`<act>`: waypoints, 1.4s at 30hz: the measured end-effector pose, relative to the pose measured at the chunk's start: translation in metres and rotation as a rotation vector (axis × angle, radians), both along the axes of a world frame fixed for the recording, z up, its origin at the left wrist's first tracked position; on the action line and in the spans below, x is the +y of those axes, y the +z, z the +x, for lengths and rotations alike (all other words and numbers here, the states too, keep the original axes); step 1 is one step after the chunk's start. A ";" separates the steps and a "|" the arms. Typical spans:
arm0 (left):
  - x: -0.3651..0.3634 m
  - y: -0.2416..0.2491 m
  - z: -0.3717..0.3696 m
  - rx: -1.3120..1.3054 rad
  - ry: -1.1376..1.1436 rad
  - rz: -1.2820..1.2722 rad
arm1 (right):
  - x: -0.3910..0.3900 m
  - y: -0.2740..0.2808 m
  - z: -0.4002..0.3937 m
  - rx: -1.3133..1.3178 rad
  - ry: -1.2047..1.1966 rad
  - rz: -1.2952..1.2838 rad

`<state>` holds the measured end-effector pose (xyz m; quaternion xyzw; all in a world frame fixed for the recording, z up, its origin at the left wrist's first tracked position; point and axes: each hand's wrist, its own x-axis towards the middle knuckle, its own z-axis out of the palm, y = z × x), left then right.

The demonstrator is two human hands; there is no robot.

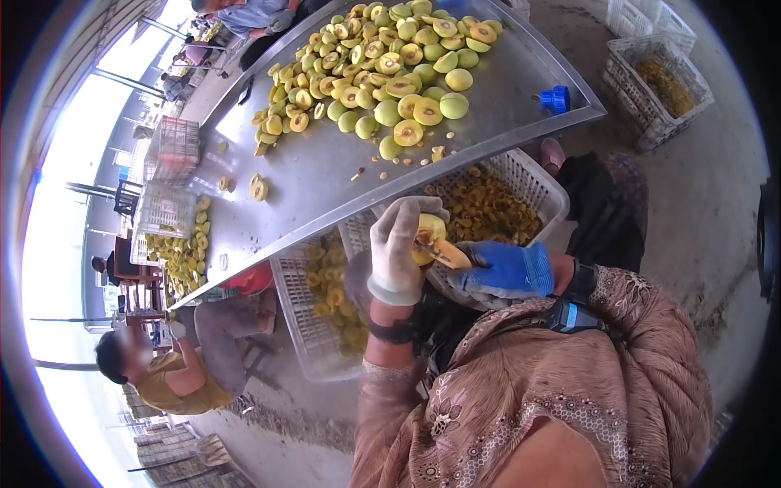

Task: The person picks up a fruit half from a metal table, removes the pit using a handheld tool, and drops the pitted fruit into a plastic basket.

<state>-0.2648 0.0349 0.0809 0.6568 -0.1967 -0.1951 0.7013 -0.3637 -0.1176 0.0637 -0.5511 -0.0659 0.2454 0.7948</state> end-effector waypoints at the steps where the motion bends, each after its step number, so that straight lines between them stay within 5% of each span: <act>1: -0.002 -0.001 -0.002 0.008 0.058 -0.008 | 0.000 0.001 -0.001 0.088 0.023 0.079; 9: -0.022 -0.024 0.000 0.225 0.076 -0.270 | 0.006 -0.021 -0.003 0.420 0.146 0.746; 10: -0.025 -0.024 -0.002 0.296 0.111 -0.318 | 0.005 -0.022 0.000 0.387 0.140 0.684; 13: -0.015 -0.032 0.015 0.219 -0.246 -0.295 | 0.003 -0.027 -0.002 0.350 0.151 0.580; 15: -0.017 -0.036 0.013 0.280 -0.156 -0.308 | -0.004 -0.030 0.001 0.385 0.232 0.602; 18: -0.024 -0.040 0.013 0.316 0.208 -0.352 | -0.006 -0.038 0.007 0.398 0.175 0.594; 22: 0.014 -0.026 0.044 0.284 0.675 -0.411 | -0.009 -0.106 0.014 0.381 -0.140 -0.237; 24: 0.053 -0.021 0.046 0.191 0.682 -0.281 | -0.032 -0.156 0.008 0.559 -0.199 -0.150; 26: 0.101 -0.037 0.053 -0.184 0.758 0.057 | -0.042 -0.170 0.010 0.596 -0.165 -0.215; 28: 0.153 -0.041 0.077 -0.134 0.677 0.673 | -0.041 -0.176 0.013 0.564 -0.058 -0.376; 30: 0.144 -0.023 0.075 -0.393 0.727 1.219 | -0.033 -0.174 0.022 0.444 0.133 -0.640; 31: 0.138 -0.013 0.076 -0.527 0.752 1.484 | -0.034 -0.160 0.015 0.432 -0.053 -0.403; 36: 0.072 0.005 0.128 -0.649 0.448 1.133 | -0.039 -0.159 0.023 0.526 -0.147 -0.267; 42: -0.027 -0.034 0.196 -0.626 -0.010 1.315 | -0.046 -0.149 0.024 0.590 -0.216 -0.211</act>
